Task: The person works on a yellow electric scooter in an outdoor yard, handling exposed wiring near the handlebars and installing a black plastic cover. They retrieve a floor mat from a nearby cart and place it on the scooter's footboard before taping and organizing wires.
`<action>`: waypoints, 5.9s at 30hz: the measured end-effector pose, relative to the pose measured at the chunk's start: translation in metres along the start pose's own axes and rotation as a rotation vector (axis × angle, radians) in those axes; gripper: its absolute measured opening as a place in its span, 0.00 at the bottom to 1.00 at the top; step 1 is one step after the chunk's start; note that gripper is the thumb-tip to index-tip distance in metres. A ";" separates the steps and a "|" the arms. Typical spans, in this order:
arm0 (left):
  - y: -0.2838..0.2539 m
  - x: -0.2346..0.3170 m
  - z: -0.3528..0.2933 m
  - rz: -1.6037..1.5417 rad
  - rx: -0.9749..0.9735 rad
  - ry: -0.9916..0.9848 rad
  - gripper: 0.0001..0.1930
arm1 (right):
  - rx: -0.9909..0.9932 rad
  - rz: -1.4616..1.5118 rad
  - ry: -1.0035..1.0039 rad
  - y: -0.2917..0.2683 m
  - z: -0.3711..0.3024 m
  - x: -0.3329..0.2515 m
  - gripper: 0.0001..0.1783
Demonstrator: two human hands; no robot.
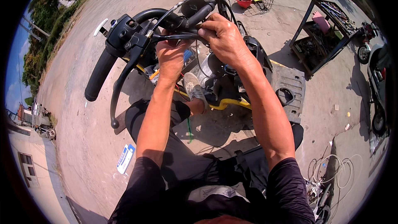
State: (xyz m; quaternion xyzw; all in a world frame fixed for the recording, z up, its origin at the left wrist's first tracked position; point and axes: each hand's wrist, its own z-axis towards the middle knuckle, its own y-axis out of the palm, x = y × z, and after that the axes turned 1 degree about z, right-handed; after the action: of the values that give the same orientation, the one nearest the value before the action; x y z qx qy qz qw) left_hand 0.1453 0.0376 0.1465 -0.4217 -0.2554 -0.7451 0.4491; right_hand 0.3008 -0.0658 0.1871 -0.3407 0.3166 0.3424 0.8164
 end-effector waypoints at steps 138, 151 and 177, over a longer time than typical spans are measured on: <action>0.052 0.023 -0.008 0.115 0.175 -0.017 0.10 | 0.041 0.303 0.337 -0.017 0.015 0.008 0.13; 0.054 0.022 -0.008 0.079 0.190 0.068 0.10 | 0.421 -0.249 0.126 0.016 0.016 0.015 0.11; 0.049 0.022 -0.007 0.050 0.129 0.019 0.11 | 0.280 -0.042 0.168 -0.008 0.020 0.002 0.17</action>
State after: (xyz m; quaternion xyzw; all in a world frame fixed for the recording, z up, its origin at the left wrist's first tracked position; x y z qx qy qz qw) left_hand 0.1801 -0.0005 0.1612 -0.3910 -0.2878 -0.7197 0.4963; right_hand 0.3137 -0.0542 0.1995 -0.2576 0.4213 0.2480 0.8334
